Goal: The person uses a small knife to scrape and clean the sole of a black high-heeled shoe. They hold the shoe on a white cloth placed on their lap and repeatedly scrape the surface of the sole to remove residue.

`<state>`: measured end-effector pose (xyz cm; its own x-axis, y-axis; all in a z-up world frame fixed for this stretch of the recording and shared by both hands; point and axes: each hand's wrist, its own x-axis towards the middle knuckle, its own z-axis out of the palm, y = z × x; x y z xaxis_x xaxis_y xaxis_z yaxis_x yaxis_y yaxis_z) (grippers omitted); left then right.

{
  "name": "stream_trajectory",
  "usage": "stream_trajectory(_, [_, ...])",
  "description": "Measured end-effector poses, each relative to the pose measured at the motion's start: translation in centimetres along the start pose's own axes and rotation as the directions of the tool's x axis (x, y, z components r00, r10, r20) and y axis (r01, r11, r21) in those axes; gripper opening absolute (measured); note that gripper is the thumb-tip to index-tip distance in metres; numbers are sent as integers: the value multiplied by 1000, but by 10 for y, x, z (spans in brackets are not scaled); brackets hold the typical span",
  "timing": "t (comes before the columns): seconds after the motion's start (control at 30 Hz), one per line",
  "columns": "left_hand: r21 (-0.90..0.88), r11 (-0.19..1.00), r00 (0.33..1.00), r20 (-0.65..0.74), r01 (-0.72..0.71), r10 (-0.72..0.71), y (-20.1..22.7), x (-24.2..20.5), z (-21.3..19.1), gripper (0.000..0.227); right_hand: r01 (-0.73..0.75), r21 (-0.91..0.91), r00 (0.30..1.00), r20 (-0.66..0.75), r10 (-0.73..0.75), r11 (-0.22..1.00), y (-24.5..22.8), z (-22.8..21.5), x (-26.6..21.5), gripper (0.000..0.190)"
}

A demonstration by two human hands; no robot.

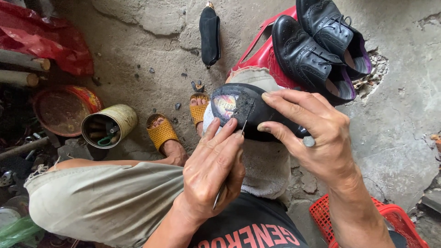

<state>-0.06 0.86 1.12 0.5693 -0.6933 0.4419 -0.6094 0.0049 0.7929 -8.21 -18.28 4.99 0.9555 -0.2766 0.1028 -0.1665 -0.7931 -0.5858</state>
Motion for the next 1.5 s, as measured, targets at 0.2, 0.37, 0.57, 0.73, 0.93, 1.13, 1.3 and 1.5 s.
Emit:
stream_trajectory(0.2, [-22,1000,1000,7,-13,14,-2,-2,-1,27,-14,3,1000,0,14,1000,1,1,-2,39])
stream_trajectory(0.37, [-18,999,999,-9,-34,34,-2,0,-1,25,-19,12,1000,-2,19,1000,0,0,-1,38])
stream_trajectory(0.57, [-26,999,999,2,-35,35,-1,-4,-3,22,-38,43,999,-6,39,998,4,0,0,39])
stream_trajectory(0.73, [-104,975,981,11,194,-194,24,-1,-28,23,-121,107,993,7,121,987,6,-3,-3,42])
stream_trajectory(0.93, [-781,380,545,-60,495,-836,-4,-8,-1,14,-151,99,988,-1,152,984,1,0,-7,44])
stream_trajectory(1.13, [-934,34,435,133,355,-891,-24,-16,20,20,-190,98,980,-46,195,977,-2,5,-8,44])
stream_trajectory(1.3, [-954,-40,393,161,297,-905,-29,-24,26,24,-212,100,974,-63,219,972,-2,8,-9,45])
stream_trajectory(1.5, [-948,-123,342,224,292,-913,-30,-26,36,26,-244,46,967,-70,247,969,-4,10,-9,44])
